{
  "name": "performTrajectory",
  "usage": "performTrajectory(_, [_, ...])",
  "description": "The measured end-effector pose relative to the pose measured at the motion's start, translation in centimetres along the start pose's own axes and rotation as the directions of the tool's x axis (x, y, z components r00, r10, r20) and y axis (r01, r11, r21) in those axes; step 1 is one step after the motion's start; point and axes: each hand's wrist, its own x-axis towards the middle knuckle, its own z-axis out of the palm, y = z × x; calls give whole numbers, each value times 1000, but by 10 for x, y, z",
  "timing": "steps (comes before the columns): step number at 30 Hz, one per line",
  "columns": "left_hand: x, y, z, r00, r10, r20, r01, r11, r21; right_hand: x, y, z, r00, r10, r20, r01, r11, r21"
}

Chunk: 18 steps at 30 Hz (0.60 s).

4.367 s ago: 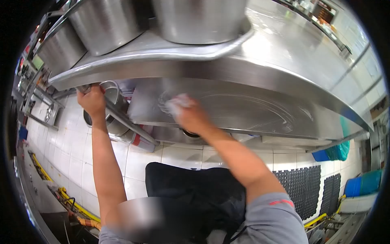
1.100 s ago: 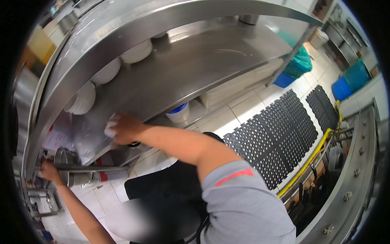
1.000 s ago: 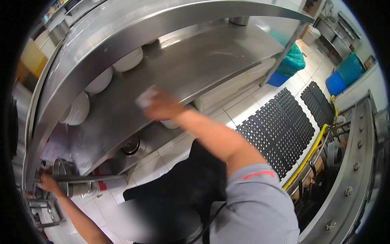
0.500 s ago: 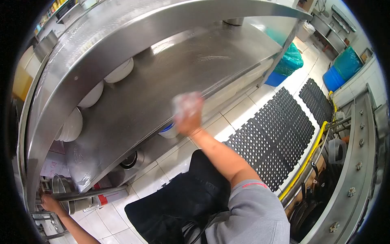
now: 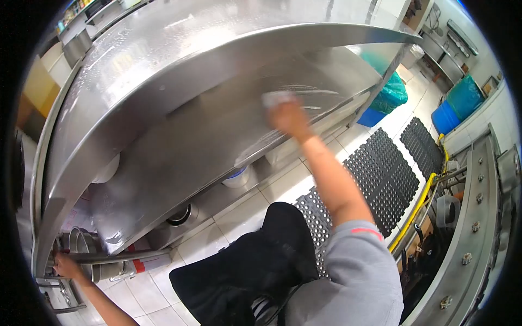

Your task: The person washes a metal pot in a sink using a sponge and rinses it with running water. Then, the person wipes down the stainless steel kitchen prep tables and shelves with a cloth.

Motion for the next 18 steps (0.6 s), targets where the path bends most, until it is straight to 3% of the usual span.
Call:
performTrajectory(1, [6,-18,0,968,249,17,-248,950,192,18,-70,-6,990,-142,-7,142,987,73])
performTrajectory(2, [12,-28,-5,875,476,84,-471,802,366,29,-135,-7,954,-252,163,220,957,191])
performTrajectory(3, [2,4,1,994,110,23,-111,992,64,44,-208,-31,892,-252,374,137,941,308])
performTrajectory(4, [2,4,-2,994,110,16,-111,992,65,34,-264,-12,946,-323,5,271,801,534])
performTrajectory(5, [2,3,-2,996,81,46,-83,996,46,11,-318,-3,963,-252,-99,263,783,564])
performTrajectory(6, [4,5,1,996,53,72,-54,998,20,23,-356,-27,820,-572,-17,484,678,554])
performTrajectory(7, [4,11,2,996,56,64,-57,998,10,19,-358,-38,821,-571,-24,490,681,545])
performTrajectory(9, [0,22,1,998,-24,58,23,1000,19,8,-344,-52,838,-428,-337,525,472,708])
performTrajectory(11, [4,-1,2,999,-6,54,7,1000,-17,24,-263,-23,879,-449,-161,437,624,648])
performTrajectory(12, [5,-11,5,999,11,50,-8,999,-48,24,-202,-12,900,-413,-139,432,799,418])
performTrajectory(13, [5,-8,7,999,8,50,-6,999,-51,23,-129,-6,918,-386,93,363,910,200])
performTrajectory(14, [5,0,3,997,-28,67,26,999,25,59,-102,-101,721,34,692,-103,993,59])
performTrajectory(15, [2,2,-2,995,-74,72,66,992,108,38,-20,-36,862,15,507,103,974,-204])
performTrajectory(16, [-2,-4,-3,994,-84,63,76,990,121,34,25,-41,940,246,236,-222,967,-125])
performTrajectory(17, [1,-7,-1,999,40,11,-41,994,99,24,83,-9,923,385,29,-369,903,-221])
performTrajectory(18, [0,-12,2,987,154,-52,-150,986,77,25,74,-5,925,378,37,-361,906,-219])
